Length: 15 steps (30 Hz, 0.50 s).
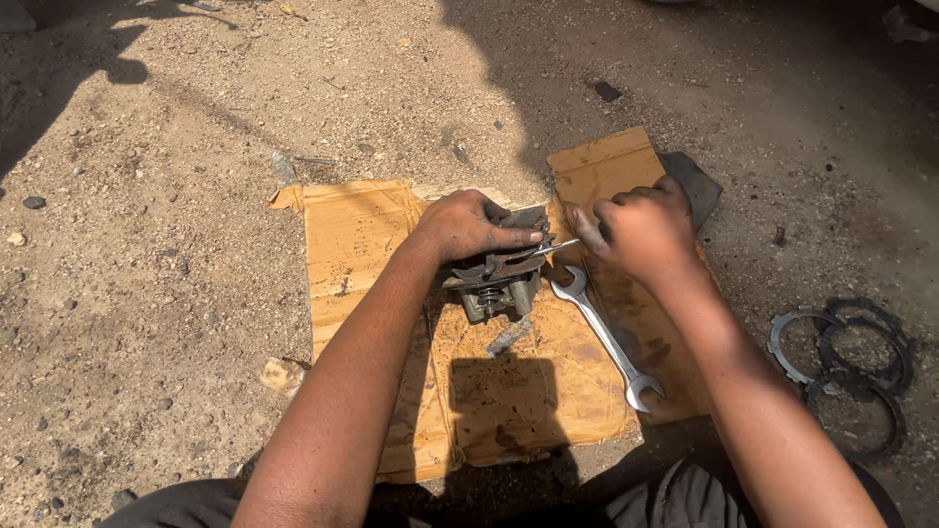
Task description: The person uses a screwdriver and a wrench to work on a metal engine component on a piece of cardboard on the ground.
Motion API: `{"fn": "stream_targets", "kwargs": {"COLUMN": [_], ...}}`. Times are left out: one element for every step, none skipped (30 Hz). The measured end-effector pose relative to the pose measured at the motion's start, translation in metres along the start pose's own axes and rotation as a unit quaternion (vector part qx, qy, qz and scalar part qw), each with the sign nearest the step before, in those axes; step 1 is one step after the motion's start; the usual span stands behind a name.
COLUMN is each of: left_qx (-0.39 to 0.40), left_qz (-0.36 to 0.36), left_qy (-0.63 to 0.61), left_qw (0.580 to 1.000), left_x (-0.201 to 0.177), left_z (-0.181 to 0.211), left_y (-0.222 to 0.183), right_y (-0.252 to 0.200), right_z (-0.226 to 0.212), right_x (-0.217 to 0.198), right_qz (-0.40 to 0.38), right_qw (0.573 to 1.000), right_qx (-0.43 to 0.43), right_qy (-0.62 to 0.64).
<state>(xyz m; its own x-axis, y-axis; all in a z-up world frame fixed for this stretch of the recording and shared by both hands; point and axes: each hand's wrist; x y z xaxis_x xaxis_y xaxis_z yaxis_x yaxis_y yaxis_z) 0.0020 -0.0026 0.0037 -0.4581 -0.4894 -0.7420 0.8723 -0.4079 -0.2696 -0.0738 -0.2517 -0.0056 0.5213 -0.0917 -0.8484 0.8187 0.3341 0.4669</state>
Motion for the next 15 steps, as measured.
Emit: {"fn": "stream_targets", "kwargs": {"left_qx": [0.011, 0.021, 0.03, 0.028, 0.025, 0.021, 0.02, 0.02, 0.019, 0.017, 0.014, 0.014, 0.009, 0.004, -0.001], "left_qz": [-0.006, -0.011, -0.016, -0.018, -0.02, -0.023, -0.021, -0.019, -0.017, -0.015, -0.013, -0.008, -0.009, -0.011, -0.012], "left_qy": [0.001, 0.002, 0.003, 0.007, 0.011, 0.016, 0.015, 0.017, 0.018, 0.017, 0.016, 0.014, 0.009, 0.004, -0.002], "left_qw": [1.0, 1.0, 0.999, 0.999, 0.999, 0.999, 0.999, 0.999, 1.0, 1.0, 1.0, 1.0, 1.0, 1.0, 1.0], "left_x": [0.0, -0.001, -0.001, -0.003, -0.004, -0.004, -0.004, -0.004, -0.004, -0.003, -0.002, -0.002, -0.001, 0.001, 0.003], "left_z": [0.001, 0.0, 0.0, 0.0, 0.001, 0.001, 0.001, 0.003, 0.002, 0.002, 0.001, 0.002, 0.002, 0.002, 0.002], "left_y": [0.0, -0.001, -0.002, -0.003, -0.003, -0.004, -0.004, -0.002, -0.002, -0.002, -0.001, 0.001, 0.002, 0.002, 0.003], "right_y": [0.002, 0.003, 0.003, 0.004, 0.004, 0.003, 0.001, 0.003, 0.008, 0.01, 0.013, 0.017, 0.017, 0.014, 0.012], "right_z": [-0.003, -0.01, -0.02, -0.032, -0.044, -0.057, -0.064, -0.063, -0.057, -0.048, -0.041, -0.033, -0.027, -0.025, -0.026], "right_x": [-0.012, -0.022, -0.032, -0.039, -0.046, -0.051, -0.054, -0.055, -0.052, -0.047, -0.038, -0.029, -0.022, -0.017, -0.015], "right_qz": [-0.018, -0.078, -0.138, -0.195, -0.19, -0.185, -0.178, -0.207, -0.235, -0.263, -0.278, -0.289, -0.299, -0.307, -0.316], "right_qw": [1.0, 0.995, 0.986, 0.973, 0.973, 0.973, 0.971, 0.967, 0.963, 0.957, 0.953, 0.946, 0.935, 0.931, 0.927], "right_qx": [0.019, 0.051, 0.083, 0.113, 0.099, 0.086, 0.072, 0.076, 0.079, 0.084, 0.116, 0.148, 0.18, 0.186, 0.193], "right_qy": [-0.017, -0.028, -0.038, -0.045, -0.08, -0.113, -0.145, -0.127, -0.108, -0.092, -0.037, 0.016, 0.069, 0.069, 0.07]}}
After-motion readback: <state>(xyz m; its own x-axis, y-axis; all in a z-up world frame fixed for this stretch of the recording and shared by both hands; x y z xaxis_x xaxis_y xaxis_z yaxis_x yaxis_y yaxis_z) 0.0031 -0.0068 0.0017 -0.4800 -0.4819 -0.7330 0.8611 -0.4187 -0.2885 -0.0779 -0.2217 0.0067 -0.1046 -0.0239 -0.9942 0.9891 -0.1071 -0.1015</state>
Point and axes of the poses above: each hand's wrist, its own y-axis towards the middle knuckle, its own x-axis out of the palm, z = x × y
